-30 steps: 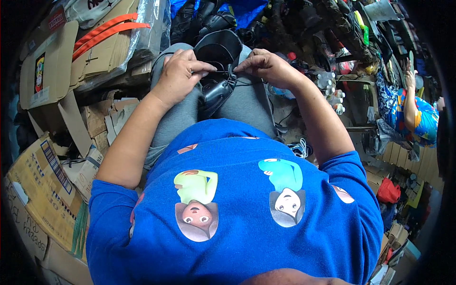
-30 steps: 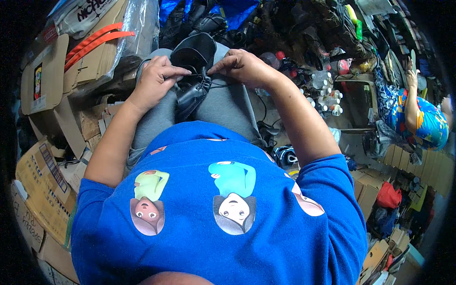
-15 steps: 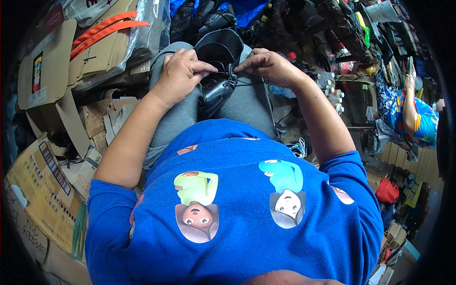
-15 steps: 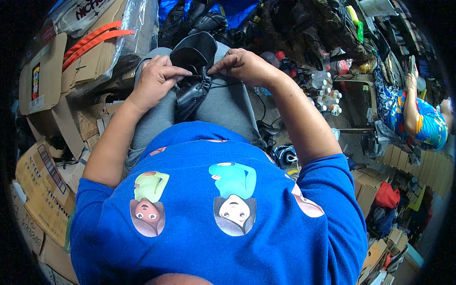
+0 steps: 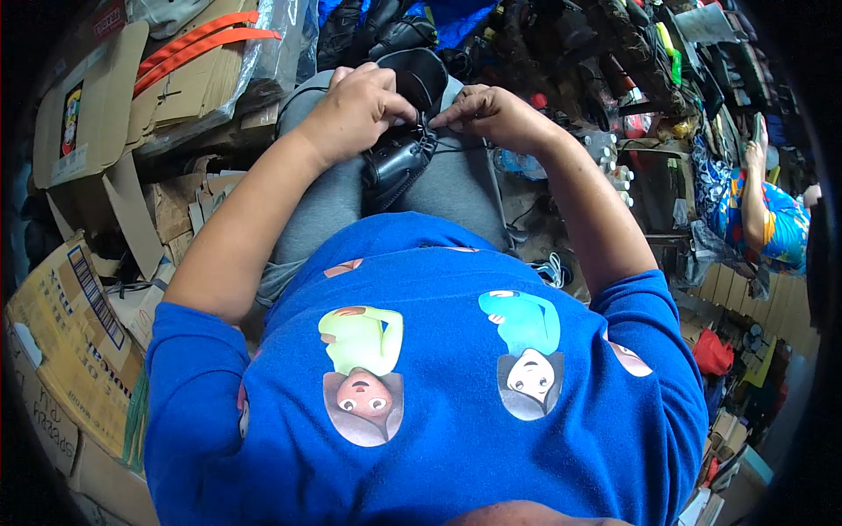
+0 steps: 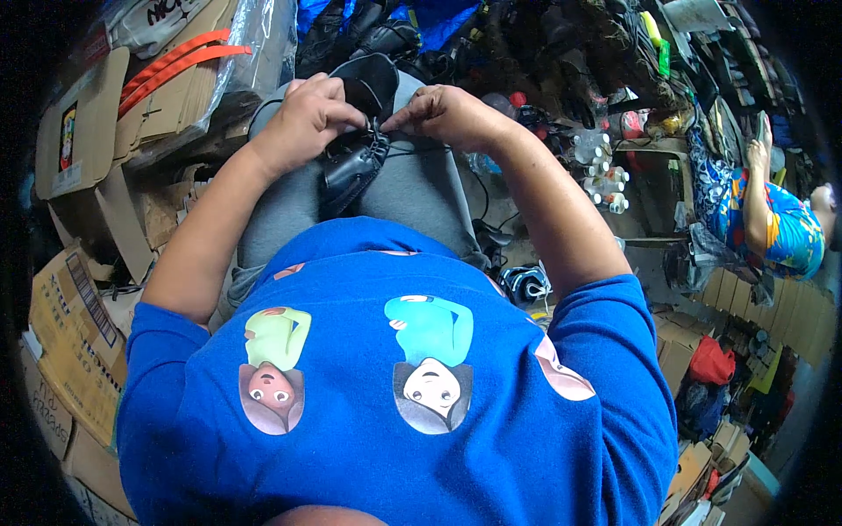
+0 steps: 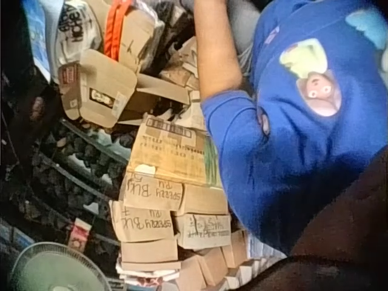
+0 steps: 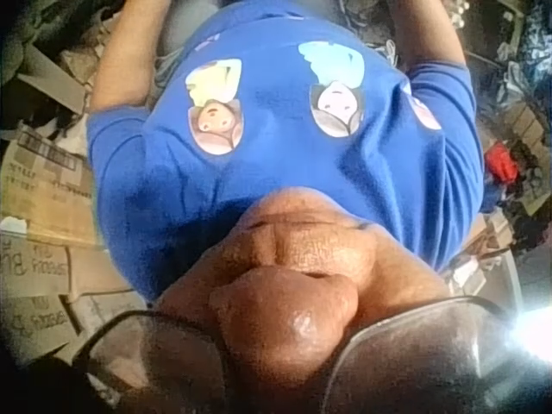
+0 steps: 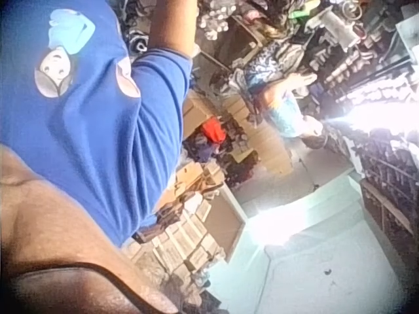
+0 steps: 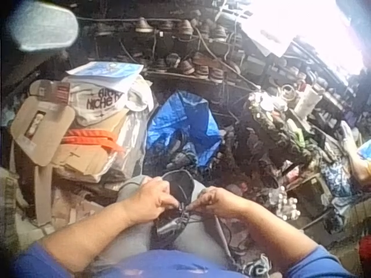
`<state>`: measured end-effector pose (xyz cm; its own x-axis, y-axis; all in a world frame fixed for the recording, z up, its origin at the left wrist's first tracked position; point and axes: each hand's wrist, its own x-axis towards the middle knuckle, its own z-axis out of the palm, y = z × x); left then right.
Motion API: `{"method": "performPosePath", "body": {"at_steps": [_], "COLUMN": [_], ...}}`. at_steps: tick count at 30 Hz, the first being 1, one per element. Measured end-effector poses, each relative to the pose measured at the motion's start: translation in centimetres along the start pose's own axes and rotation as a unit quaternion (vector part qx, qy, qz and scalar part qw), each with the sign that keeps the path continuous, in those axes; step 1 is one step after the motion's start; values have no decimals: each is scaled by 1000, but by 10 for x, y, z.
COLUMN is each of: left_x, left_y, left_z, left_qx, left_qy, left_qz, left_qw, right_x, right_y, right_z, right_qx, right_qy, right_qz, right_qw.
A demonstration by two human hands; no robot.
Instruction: Lacing a black leather boot while sitting.
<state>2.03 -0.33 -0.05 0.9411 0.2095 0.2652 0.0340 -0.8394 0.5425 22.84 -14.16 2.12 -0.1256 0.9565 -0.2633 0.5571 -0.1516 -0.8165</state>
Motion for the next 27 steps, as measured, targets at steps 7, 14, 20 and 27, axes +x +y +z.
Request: {"method": "performPosePath", "body": {"at_steps": [7, 14, 20, 27], "left_x": [-23, -4, 10, -8], "left_y": [14, 28, 27, 14], "left_z": [5, 16, 17, -4], "left_qx": [-101, -118, -99, -36], "left_qy": [3, -33, -56, -40], "left_qz": [-178, -312, -305, -237], "left_qw": [979, 942, 946, 970], "right_x": [-12, -5, 8, -1], "right_y": [-1, 3, 3, 11], "right_z": [19, 27, 19, -2], "right_qx": [144, 192, 144, 189], "right_qy": [83, 105, 101, 57], "right_qz": [76, 73, 83, 82], "right_qw": [983, 973, 981, 977]}}
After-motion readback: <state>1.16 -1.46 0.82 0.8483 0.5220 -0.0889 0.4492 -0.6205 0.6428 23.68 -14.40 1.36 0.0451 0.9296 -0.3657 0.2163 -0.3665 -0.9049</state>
